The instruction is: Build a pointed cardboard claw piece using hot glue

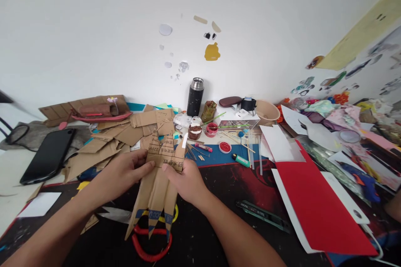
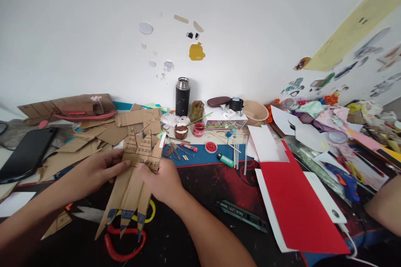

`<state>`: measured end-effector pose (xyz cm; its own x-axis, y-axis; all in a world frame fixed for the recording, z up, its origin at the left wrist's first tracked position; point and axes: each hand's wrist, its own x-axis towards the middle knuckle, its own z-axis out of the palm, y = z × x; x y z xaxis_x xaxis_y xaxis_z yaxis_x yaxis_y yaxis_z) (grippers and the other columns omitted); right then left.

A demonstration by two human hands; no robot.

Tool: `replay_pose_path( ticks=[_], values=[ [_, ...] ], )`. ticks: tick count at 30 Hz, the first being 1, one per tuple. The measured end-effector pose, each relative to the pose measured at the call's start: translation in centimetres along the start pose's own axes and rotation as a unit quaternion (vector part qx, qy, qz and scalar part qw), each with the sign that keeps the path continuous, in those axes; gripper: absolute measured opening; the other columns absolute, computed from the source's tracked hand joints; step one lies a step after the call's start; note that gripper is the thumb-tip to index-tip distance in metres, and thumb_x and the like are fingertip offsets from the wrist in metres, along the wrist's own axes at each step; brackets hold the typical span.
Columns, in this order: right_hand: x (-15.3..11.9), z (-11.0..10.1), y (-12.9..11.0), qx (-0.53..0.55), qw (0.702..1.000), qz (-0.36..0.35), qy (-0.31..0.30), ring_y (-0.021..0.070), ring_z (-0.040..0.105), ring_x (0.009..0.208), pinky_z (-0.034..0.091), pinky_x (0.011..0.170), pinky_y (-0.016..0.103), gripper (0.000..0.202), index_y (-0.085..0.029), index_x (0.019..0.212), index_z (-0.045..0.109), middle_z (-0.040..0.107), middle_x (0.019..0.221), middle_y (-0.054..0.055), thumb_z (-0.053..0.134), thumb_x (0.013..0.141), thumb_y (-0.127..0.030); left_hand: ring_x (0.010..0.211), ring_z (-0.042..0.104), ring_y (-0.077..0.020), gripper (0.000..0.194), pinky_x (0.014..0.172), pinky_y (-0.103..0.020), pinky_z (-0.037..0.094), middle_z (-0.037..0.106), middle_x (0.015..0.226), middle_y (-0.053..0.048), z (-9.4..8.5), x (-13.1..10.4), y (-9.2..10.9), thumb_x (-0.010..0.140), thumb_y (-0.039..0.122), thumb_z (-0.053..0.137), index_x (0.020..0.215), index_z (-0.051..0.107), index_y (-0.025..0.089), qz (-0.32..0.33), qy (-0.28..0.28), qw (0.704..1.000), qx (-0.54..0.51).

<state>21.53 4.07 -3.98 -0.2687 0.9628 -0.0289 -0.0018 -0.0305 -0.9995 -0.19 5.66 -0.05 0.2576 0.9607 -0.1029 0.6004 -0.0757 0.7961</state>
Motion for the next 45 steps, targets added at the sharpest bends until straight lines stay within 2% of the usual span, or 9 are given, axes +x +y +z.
replay_pose_path(
  ticks=[4, 8, 15, 21, 26, 28, 34, 42, 45],
  values=[
    [0.1, 0.0, 0.0, -0.016, 1.0, -0.023, -0.001, 0.0339, 0.081, 0.119, 0.063, 0.107, 0.049, 0.032, -0.02, 0.121, 0.085, 0.087, 0.125, 0.009, 0.072, 0.097, -0.038, 0.076, 0.069, -0.0289, 0.04, 0.066, -0.036, 0.056, 0.075, 0.077, -0.002, 0.0, 0.0, -0.1, 0.093, 0.062, 0.065, 0.096, 0.078, 0.024, 0.011, -0.018, 1.0, 0.003],
    [0.0, 0.0, 0.0, -0.032, 0.999, -0.022, 0.008, 0.0334, 0.081, 0.115, 0.064, 0.102, 0.047, 0.029, -0.019, 0.114, 0.085, 0.088, 0.117, 0.01, 0.07, 0.097, -0.038, 0.089, 0.074, -0.0308, 0.039, 0.078, -0.038, 0.06, 0.083, 0.094, -0.005, -0.1, 0.0, 0.4, 0.093, 0.06, 0.066, 0.102, 0.077, 0.024, 0.023, -0.039, 0.999, -0.014],
    [-0.1, 0.0, 0.1, -0.042, 0.999, -0.008, 0.009, 0.0323, 0.08, 0.111, 0.064, 0.1, 0.045, 0.025, -0.02, 0.105, 0.084, 0.088, 0.107, 0.008, 0.07, 0.098, -0.038, 0.094, 0.077, -0.0332, 0.038, 0.086, -0.042, 0.063, 0.085, 0.099, -0.005, 0.0, 0.0, 0.5, 0.09, 0.059, 0.071, 0.107, 0.076, 0.026, 0.018, -0.051, 0.998, -0.044],
    [0.1, 0.1, 0.5, 0.004, 1.0, 0.0, 0.008, 0.0329, 0.081, 0.116, 0.064, 0.102, 0.046, 0.034, -0.019, 0.118, 0.084, 0.088, 0.12, 0.009, 0.072, 0.098, -0.043, 0.099, 0.079, -0.0356, 0.038, 0.087, -0.044, 0.065, 0.087, 0.107, -0.007, 0.0, 0.0, 0.9, 0.088, 0.058, 0.075, 0.107, 0.078, 0.025, 0.015, -0.051, 0.995, -0.087],
    [0.2, 0.2, 0.8, 0.057, 0.998, 0.013, -0.005, 0.0338, 0.08, 0.123, 0.064, 0.105, 0.046, 0.046, -0.02, 0.124, 0.083, 0.086, 0.13, 0.01, 0.077, 0.096, -0.055, 0.105, 0.079, -0.036, 0.042, 0.095, -0.047, 0.066, 0.088, 0.114, -0.008, -0.2, 0.0, 2.0, 0.083, 0.056, 0.083, 0.112, 0.079, 0.026, -0.005, -0.021, 0.988, -0.155],
    [0.2, 0.2, 0.8, 0.058, 0.998, 0.011, -0.004, 0.034, 0.08, 0.124, 0.064, 0.107, 0.047, 0.047, -0.02, 0.124, 0.083, 0.086, 0.131, 0.01, 0.078, 0.095, -0.056, 0.101, 0.079, -0.035, 0.045, 0.092, -0.047, 0.067, 0.088, 0.114, -0.008, -0.2, -0.1, 2.1, 0.081, 0.056, 0.085, 0.114, 0.08, 0.026, -0.02, -0.023, 0.985, -0.168],
    [0.0, 0.2, 0.4, 0.054, 0.998, 0.02, -0.005, 0.0345, 0.081, 0.122, 0.064, 0.106, 0.048, 0.042, -0.019, 0.122, 0.083, 0.086, 0.129, 0.011, 0.077, 0.096, -0.052, 0.086, 0.077, -0.0329, 0.053, 0.066, -0.039, 0.063, 0.087, 0.102, -0.008, -0.3, -0.1, 1.9, 0.079, 0.066, 0.084, 0.112, 0.082, 0.025, -0.043, 0.003, 0.987, -0.157],
    [-0.6, 0.7, -0.2, 0.0, 0.999, 0.03, -0.022, 0.0329, 0.083, 0.114, 0.065, 0.099, 0.044, 0.035, -0.019, 0.118, 0.084, 0.087, 0.123, 0.01, 0.074, 0.097, -0.044, 0.091, 0.077, -0.036, 0.059, 0.084, -0.046, 0.064, 0.086, 0.097, -0.009, -0.3, 0.1, 1.7, 0.072, 0.078, 0.082, 0.094, 0.079, 0.024, -0.072, 0.053, 0.988, -0.125],
    [-0.6, 0.8, 0.1, -0.011, 0.999, 0.023, -0.022, 0.0304, 0.082, 0.11, 0.064, 0.096, 0.04, 0.035, -0.019, 0.118, 0.084, 0.087, 0.121, 0.009, 0.073, 0.097, -0.045, 0.083, 0.074, -0.0338, 0.058, 0.078, -0.043, 0.062, 0.083, 0.088, -0.007, -0.5, 0.2, 2.0, 0.071, 0.08, 0.078, 0.088, 0.077, 0.024, -0.086, 0.052, 0.99, -0.103]
  ],
)
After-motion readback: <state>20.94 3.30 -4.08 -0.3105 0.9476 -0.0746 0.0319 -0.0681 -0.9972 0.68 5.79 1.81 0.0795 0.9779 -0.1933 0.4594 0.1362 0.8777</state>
